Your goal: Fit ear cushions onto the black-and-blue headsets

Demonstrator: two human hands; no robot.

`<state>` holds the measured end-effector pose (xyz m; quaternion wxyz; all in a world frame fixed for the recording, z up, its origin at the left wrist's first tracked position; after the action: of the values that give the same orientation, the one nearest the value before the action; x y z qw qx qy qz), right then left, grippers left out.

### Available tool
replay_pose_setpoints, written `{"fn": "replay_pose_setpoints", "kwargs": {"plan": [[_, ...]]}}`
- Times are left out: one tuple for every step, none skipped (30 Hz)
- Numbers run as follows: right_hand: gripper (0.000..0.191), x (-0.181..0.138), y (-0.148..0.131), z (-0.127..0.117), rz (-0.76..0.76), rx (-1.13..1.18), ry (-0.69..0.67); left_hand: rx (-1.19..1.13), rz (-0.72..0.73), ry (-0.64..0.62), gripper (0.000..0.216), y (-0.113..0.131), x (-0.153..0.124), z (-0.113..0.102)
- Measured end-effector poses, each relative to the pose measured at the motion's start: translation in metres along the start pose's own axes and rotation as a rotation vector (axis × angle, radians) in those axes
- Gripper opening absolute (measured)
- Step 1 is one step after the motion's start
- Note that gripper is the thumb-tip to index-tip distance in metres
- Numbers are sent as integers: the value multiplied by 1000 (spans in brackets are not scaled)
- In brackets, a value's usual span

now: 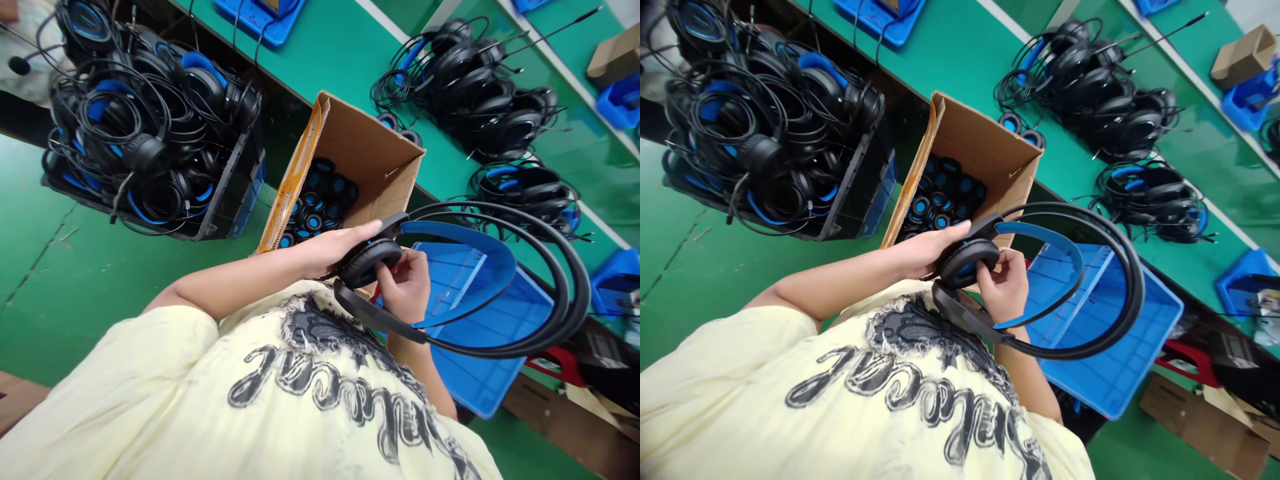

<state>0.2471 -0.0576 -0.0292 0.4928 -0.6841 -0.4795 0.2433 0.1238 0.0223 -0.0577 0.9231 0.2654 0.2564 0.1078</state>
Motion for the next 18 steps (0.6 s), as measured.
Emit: {"fn": "replay_pose_setpoints", "kwargs": {"plan": [[26,-1,-2,1,-6,-17,-4,15,41,-67,49,4,-2,3],[26,-2,-4,1,-15,-35,-2,27,74,-117,49,6,-4,5],[25,-3,-7,-1,-36,-62,18,34,95,-139,51,8,-5,5],[25,-3,-12,-5,-78,-102,58,34,93,-140,54,7,-5,2],[25,-4,-19,-10,-150,-154,106,25,76,-123,57,6,-5,-1],[26,-5,-29,-15,-252,-218,151,13,49,-96,60,3,-4,-5],[25,-5,-37,-19,-357,-291,175,3,16,-72,62,0,-3,-8],[23,-5,-44,-20,-446,-364,158,-3,-15,-52,64,-2,-2,-11],[18,-3,-47,-18,-502,-424,89,-5,-42,-39,66,-4,-1,-12],[14,0,-46,-14,-519,-467,-19,-5,-58,-27,67,-5,0,-13],[11,3,-43,-10,-504,-492,-129,-7,-66,-15,67,-4,0,-13],[10,6,-38,-5,-469,-502,-218,-10,-72,-3,68,-3,1,-12],[11,8,-34,-1,-440,-503,-277,-16,-78,15,68,-3,0,-12],[9,8,-33,3,-436,-504,-299,-20,-85,38,67,-2,0,-12],[5,9,-33,6,-450,-510,-284,-25,-96,59,67,-1,-1,-11],[5,8,-36,8,-479,-523,-243,-29,-107,82,67,-1,-1,-11],[11,7,-39,10,-519,-542,-194,-32,-116,102,66,-1,-2,-10],[17,5,-44,12,-565,-569,-145,-38,-123,118,65,-1,-3,-10]]}}
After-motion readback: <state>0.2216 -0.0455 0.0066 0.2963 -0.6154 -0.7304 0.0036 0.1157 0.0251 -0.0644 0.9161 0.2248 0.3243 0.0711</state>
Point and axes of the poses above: each hand's wrist, its own x-axis towards the middle knuckle, its own z-axis out of the palm, y = z × x, the point moved 7 cm from there along x, towards the middle knuckle, and after that the axes turned 4 degrees about -y, right-handed, at the moved point
